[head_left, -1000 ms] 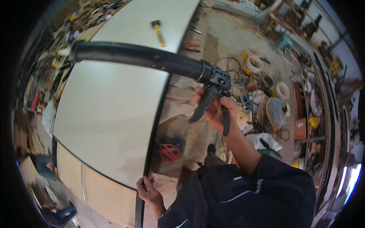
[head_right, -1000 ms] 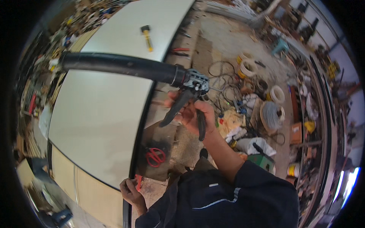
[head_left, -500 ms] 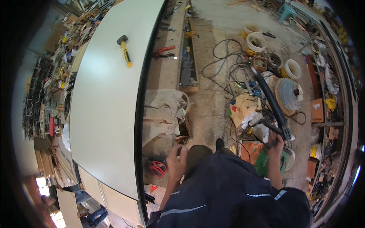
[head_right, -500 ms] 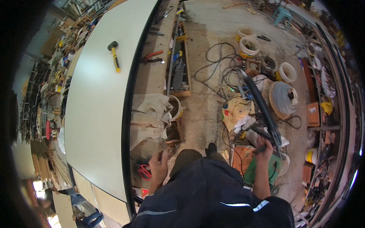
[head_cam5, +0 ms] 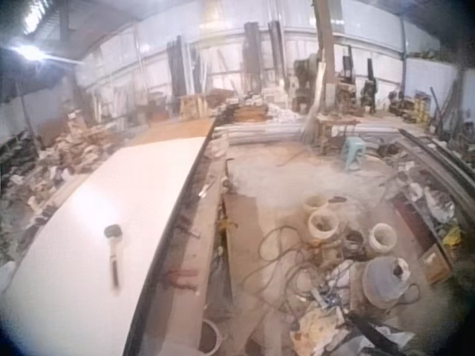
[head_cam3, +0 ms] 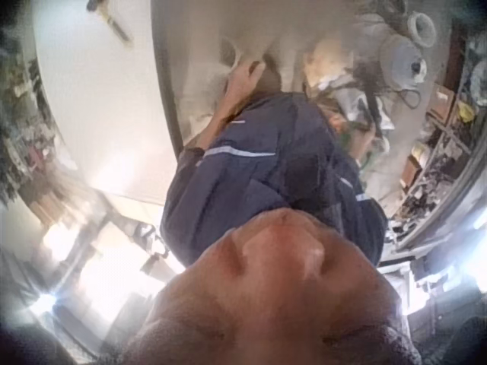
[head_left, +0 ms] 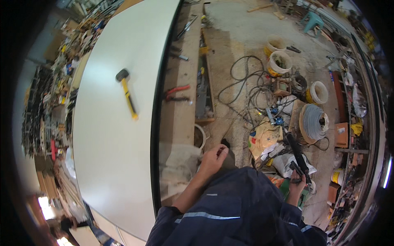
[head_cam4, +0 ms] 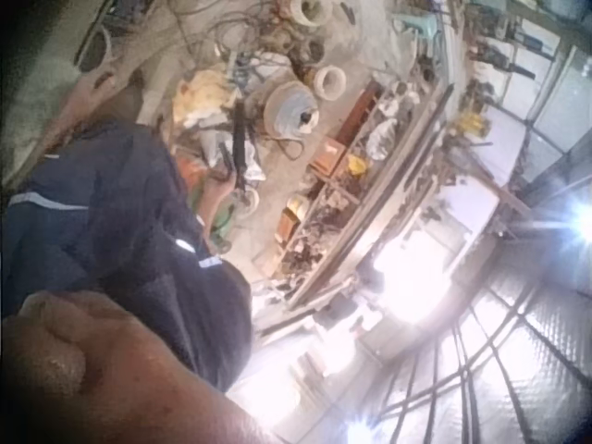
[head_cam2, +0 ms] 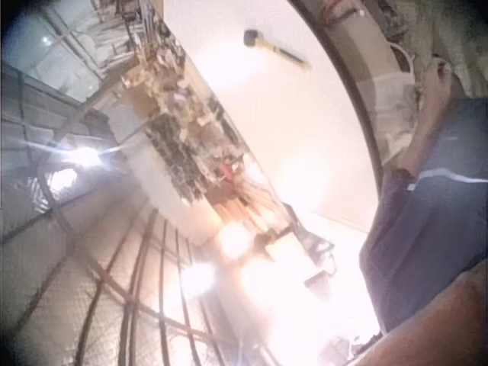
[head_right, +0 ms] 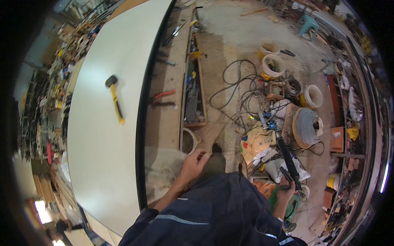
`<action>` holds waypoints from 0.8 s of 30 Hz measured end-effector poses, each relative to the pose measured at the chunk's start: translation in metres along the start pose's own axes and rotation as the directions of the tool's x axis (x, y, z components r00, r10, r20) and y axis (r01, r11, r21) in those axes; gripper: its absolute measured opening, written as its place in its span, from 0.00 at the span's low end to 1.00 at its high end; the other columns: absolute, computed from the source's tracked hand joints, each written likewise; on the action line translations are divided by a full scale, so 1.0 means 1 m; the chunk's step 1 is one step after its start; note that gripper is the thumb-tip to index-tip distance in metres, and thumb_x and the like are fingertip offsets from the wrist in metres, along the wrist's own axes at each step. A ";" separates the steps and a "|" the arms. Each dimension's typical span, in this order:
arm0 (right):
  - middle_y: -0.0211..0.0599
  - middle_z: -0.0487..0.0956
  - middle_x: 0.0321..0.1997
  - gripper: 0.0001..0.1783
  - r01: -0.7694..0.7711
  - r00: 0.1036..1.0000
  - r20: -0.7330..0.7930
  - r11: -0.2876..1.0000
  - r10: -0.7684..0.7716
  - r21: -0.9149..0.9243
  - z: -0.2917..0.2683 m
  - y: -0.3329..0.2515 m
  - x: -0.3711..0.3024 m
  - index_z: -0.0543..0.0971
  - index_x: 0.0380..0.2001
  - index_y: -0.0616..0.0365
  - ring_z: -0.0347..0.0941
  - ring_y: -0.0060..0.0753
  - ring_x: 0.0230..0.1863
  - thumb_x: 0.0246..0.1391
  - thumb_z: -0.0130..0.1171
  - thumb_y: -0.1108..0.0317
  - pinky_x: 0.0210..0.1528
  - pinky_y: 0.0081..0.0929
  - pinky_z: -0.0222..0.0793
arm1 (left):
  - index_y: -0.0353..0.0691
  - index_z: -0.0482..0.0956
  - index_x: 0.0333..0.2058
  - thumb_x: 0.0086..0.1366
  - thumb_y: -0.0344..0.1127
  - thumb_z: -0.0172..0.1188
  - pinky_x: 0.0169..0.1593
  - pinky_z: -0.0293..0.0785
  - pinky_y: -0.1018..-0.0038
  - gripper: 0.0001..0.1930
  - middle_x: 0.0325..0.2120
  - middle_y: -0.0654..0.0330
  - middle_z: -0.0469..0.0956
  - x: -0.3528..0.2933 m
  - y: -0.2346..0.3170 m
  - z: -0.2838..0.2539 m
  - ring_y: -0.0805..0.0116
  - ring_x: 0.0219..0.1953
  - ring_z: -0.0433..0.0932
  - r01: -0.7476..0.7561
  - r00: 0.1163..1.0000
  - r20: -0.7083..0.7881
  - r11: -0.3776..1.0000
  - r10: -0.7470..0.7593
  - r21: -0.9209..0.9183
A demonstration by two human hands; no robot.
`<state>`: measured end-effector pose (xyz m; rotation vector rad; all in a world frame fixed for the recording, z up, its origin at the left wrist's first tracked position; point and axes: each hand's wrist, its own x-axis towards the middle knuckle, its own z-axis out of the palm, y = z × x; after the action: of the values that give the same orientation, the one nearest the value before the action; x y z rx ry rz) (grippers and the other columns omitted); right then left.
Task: The person assembles a large tabletop by applying sealant to the edges, fitting black trim strips, and securing them with a rubber mallet and cordless drill. They handle multiple panels and trim pieces, aligning and fastening them together in a workshop.
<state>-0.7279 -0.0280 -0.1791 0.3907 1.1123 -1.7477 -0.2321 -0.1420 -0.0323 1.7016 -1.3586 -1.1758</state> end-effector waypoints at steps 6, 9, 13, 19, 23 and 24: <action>0.50 0.74 0.61 0.22 0.023 0.999 -0.032 0.997 -0.020 0.078 0.107 0.036 0.005 0.70 0.57 0.68 0.72 0.51 0.60 0.70 0.42 0.61 0.64 0.49 0.71 | 0.33 0.78 0.43 0.70 0.40 0.59 0.38 0.76 0.69 0.14 0.29 0.52 0.82 0.117 0.016 -0.042 0.64 0.32 0.81 -0.107 0.994 -0.007 0.994 0.107 -0.014; 0.52 0.74 0.60 0.22 0.060 0.996 -0.063 0.996 -0.056 0.069 0.154 0.048 0.008 0.68 0.57 0.69 0.73 0.51 0.59 0.71 0.40 0.62 0.62 0.48 0.74 | 0.33 0.78 0.43 0.70 0.39 0.59 0.38 0.76 0.72 0.13 0.30 0.55 0.82 0.165 0.030 -0.054 0.68 0.32 0.80 -0.132 0.990 -0.060 0.990 0.129 -0.050; 0.55 0.76 0.58 0.18 0.018 1.000 0.020 0.999 -0.019 0.050 0.193 0.056 0.048 0.70 0.51 0.68 0.74 0.51 0.59 0.68 0.42 0.64 0.64 0.46 0.71 | 0.33 0.78 0.44 0.70 0.38 0.58 0.40 0.76 0.73 0.13 0.31 0.57 0.82 0.216 0.054 -0.065 0.69 0.34 0.80 -0.130 0.979 -0.160 0.991 0.122 -0.040; 0.46 0.78 0.44 0.22 0.018 1.000 0.013 1.000 -0.018 0.014 0.286 0.084 0.130 0.70 0.53 0.74 0.77 0.46 0.49 0.68 0.39 0.66 0.61 0.44 0.74 | 0.33 0.79 0.46 0.70 0.37 0.58 0.42 0.77 0.70 0.13 0.36 0.53 0.81 0.297 0.060 -0.097 0.64 0.38 0.81 -0.084 0.906 -0.402 0.987 0.131 0.134; 0.38 0.76 0.27 0.19 -0.086 0.984 0.166 0.993 0.070 0.086 0.311 0.090 0.237 0.74 0.43 0.71 0.79 0.45 0.38 0.67 0.41 0.64 0.60 0.46 0.75 | 0.33 0.76 0.52 0.69 0.37 0.58 0.53 0.73 0.63 0.17 0.52 0.47 0.74 0.356 0.057 -0.151 0.55 0.47 0.77 0.033 0.789 -0.575 0.919 0.217 0.392; 0.45 0.78 0.40 0.20 -0.108 0.990 0.102 0.991 0.100 0.084 0.322 0.092 0.267 0.73 0.49 0.71 0.78 0.47 0.46 0.67 0.42 0.63 0.60 0.45 0.75 | 0.32 0.75 0.53 0.69 0.37 0.58 0.57 0.70 0.61 0.18 0.52 0.45 0.74 0.373 0.059 -0.165 0.52 0.51 0.74 0.087 0.759 -0.602 0.879 0.246 0.468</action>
<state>-0.7007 -0.4515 -0.2380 0.4064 0.9308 -1.7098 -0.0805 -0.5243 -0.0073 2.0836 -1.2886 -0.1135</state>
